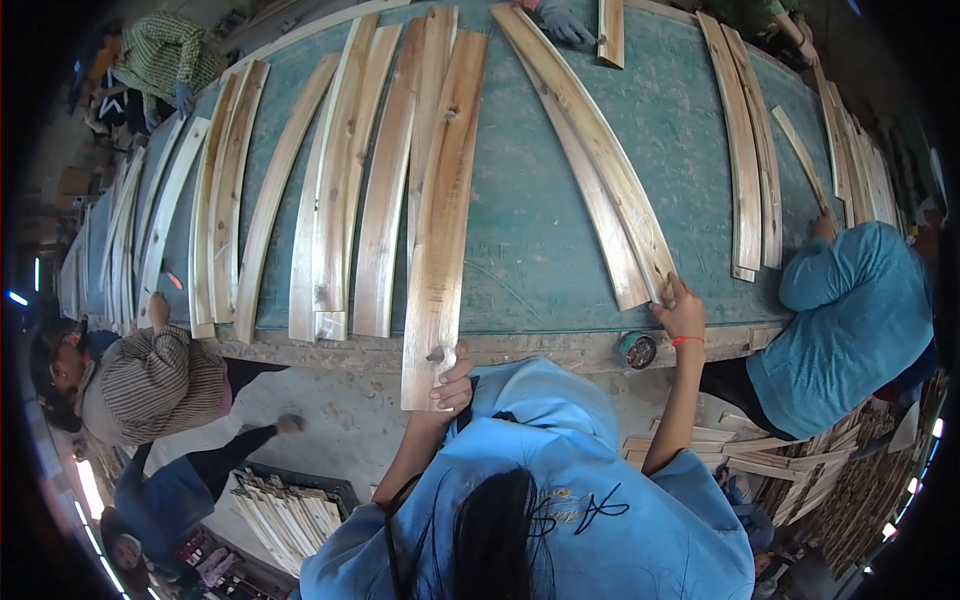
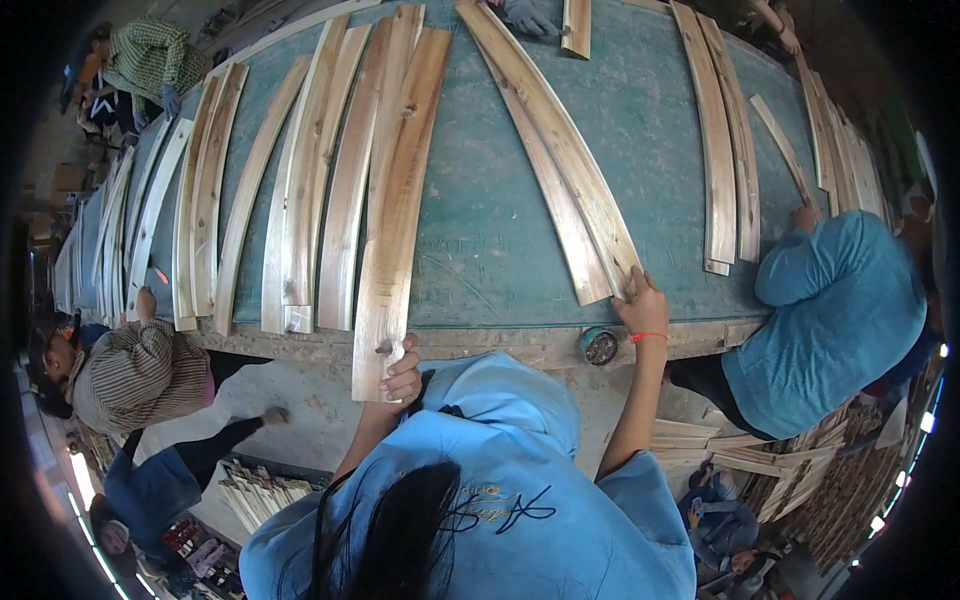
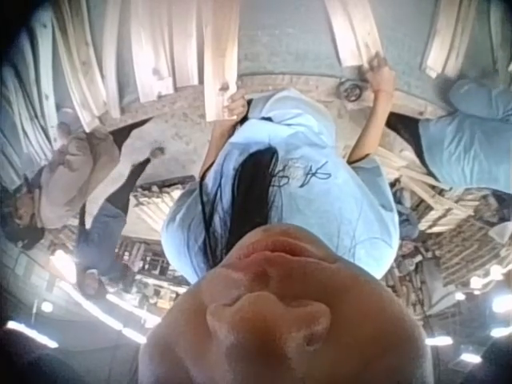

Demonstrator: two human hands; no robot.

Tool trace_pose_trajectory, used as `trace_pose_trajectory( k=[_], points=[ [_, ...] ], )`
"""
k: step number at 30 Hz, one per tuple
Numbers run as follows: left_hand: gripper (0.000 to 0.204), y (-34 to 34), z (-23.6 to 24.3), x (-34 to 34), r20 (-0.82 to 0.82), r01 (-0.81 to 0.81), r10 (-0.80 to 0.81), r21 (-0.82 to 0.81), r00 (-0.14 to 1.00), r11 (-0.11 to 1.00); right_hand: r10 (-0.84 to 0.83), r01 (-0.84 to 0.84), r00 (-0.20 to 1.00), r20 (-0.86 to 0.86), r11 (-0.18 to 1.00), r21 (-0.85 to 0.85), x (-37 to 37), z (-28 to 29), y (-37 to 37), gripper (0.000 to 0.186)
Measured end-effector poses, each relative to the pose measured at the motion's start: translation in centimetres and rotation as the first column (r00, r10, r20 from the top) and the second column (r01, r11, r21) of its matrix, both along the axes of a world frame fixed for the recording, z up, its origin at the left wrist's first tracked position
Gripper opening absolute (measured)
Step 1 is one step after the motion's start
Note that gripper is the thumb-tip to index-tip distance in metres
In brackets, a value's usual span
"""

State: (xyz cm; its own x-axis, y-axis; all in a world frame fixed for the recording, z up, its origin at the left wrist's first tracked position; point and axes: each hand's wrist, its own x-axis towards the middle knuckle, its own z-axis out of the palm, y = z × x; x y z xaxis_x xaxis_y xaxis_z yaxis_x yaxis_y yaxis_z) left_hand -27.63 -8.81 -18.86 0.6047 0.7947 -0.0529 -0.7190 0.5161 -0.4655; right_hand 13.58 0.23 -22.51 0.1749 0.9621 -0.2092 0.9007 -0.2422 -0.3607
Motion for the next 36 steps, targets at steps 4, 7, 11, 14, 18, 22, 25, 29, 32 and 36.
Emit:
trace_pose_trajectory(
  k=[4, 7, 11, 14, 18, 22, 25, 29, 32, 36],
  points=[
    [0.045, 0.3, 0.0, -0.1, 0.000, 0.002, -0.002, 0.007, 1.000, 1.000, -0.004, 0.004, 1.000, -0.001, 1.000, 0.005, 0.2, -0.1, 0.1, 0.070],
    [0.048, -0.1, 0.9, -0.6, -0.166, 0.007, -0.007, 0.003, 0.986, 1.000, 0.021, -0.021, 1.000, -0.015, 1.000, 0.010, -0.6, 0.3, 0.4, 0.070],
    [0.048, -1.0, 1.0, -0.6, -0.239, -0.003, -0.002, -0.021, 0.971, 1.000, 0.047, -0.045, 0.998, -0.050, 0.998, 0.041, 0.4, -1.7, 0.1, 0.068],
    [0.045, -0.9, -2.0, 0.1, -0.066, -0.035, 0.048, 0.190, 0.997, 0.981, -0.083, 0.081, 0.993, -0.082, 0.996, -0.026, 0.4, 0.1, -0.4, 0.070],
    [0.054, -0.4, 2.5, -1.0, -0.627, 0.012, 0.010, 0.031, 0.779, 0.999, 0.026, -0.027, 1.000, 0.005, 0.999, 0.035, -0.3, 0.2, 0.6, 0.069],
    [0.055, -0.2, 4.8, -0.3, -0.934, 0.009, -0.160, -0.166, 0.321, 0.986, 0.002, -0.001, 1.000, -0.018, 1.000, 0.024, -1.6, 0.7, 1.7, 0.066],
    [0.051, -0.3, 4.9, -0.3, -0.965, 0.034, -0.101, -0.113, -0.242, 0.993, 0.057, -0.055, 0.998, -0.028, 0.996, 0.066, -1.5, 1.7, 1.6, 0.064],
    [0.050, -1.4, 5.0, -0.1, -0.861, 0.089, -0.025, -0.081, -0.508, 0.993, 0.065, -0.058, 0.996, -0.069, 0.993, 0.099, -4.0, 2.4, 1.5, 0.061],
    [0.045, -1.6, 4.7, 0.4, -0.860, 0.101, -0.029, -0.094, -0.509, 0.990, 0.093, -0.080, 0.991, -0.097, 0.987, 0.138, -4.8, 3.3, 0.7, 0.065],
    [0.042, -1.9, 3.4, 0.5, -0.775, 0.126, -0.041, -0.154, -0.630, 0.980, 0.047, -0.036, 0.994, -0.095, 0.992, 0.121, -5.4, 4.5, -0.7, 0.063]
  ],
)
